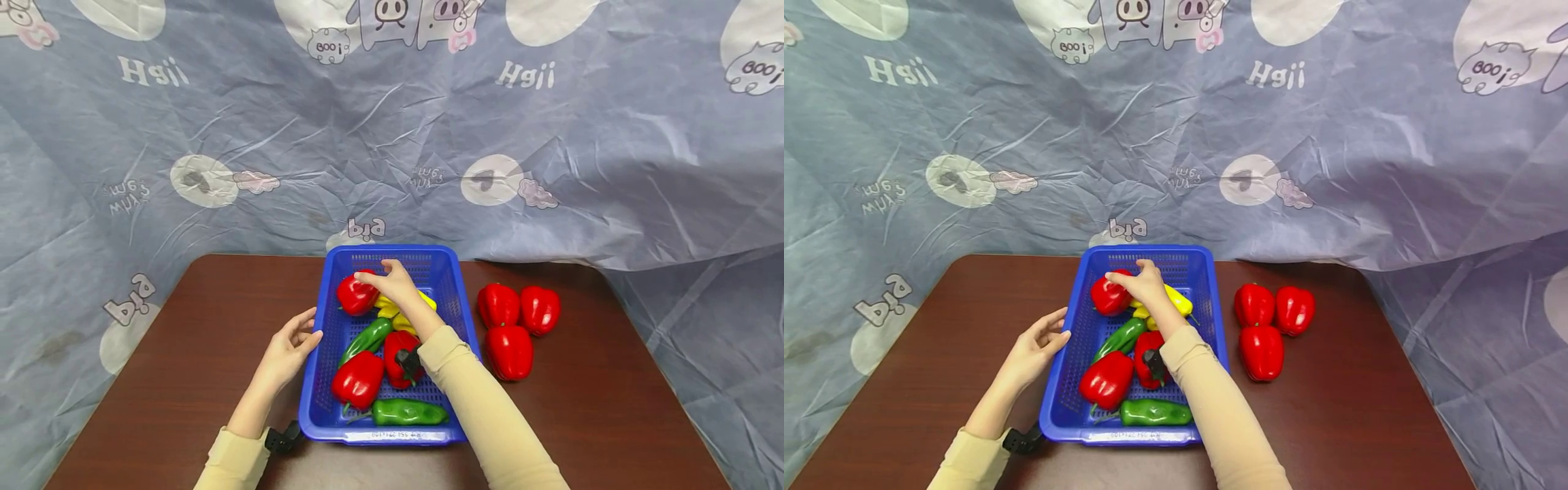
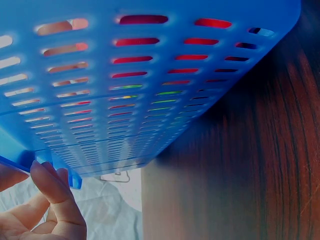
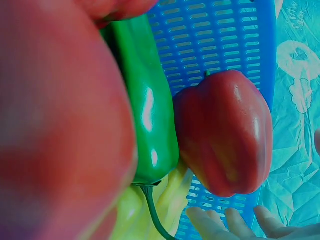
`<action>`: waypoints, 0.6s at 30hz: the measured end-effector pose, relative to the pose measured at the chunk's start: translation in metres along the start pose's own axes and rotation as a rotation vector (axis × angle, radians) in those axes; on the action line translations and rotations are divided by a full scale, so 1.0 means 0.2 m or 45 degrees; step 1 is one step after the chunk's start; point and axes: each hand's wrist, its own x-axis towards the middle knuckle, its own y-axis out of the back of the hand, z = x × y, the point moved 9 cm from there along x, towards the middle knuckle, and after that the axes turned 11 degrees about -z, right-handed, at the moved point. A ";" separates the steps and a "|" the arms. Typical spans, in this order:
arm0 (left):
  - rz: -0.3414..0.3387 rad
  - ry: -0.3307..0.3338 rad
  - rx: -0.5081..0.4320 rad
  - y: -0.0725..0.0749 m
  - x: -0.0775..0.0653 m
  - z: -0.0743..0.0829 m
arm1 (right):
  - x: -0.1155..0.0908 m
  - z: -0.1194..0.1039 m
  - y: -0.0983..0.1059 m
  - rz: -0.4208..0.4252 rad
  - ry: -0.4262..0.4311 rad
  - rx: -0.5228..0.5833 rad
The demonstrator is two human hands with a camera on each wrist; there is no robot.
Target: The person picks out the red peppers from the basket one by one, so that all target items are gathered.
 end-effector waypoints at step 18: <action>0.008 0.003 -0.004 0.00 -0.01 0.01 | 0.02 0.09 -0.08 -0.034 -0.198 0.266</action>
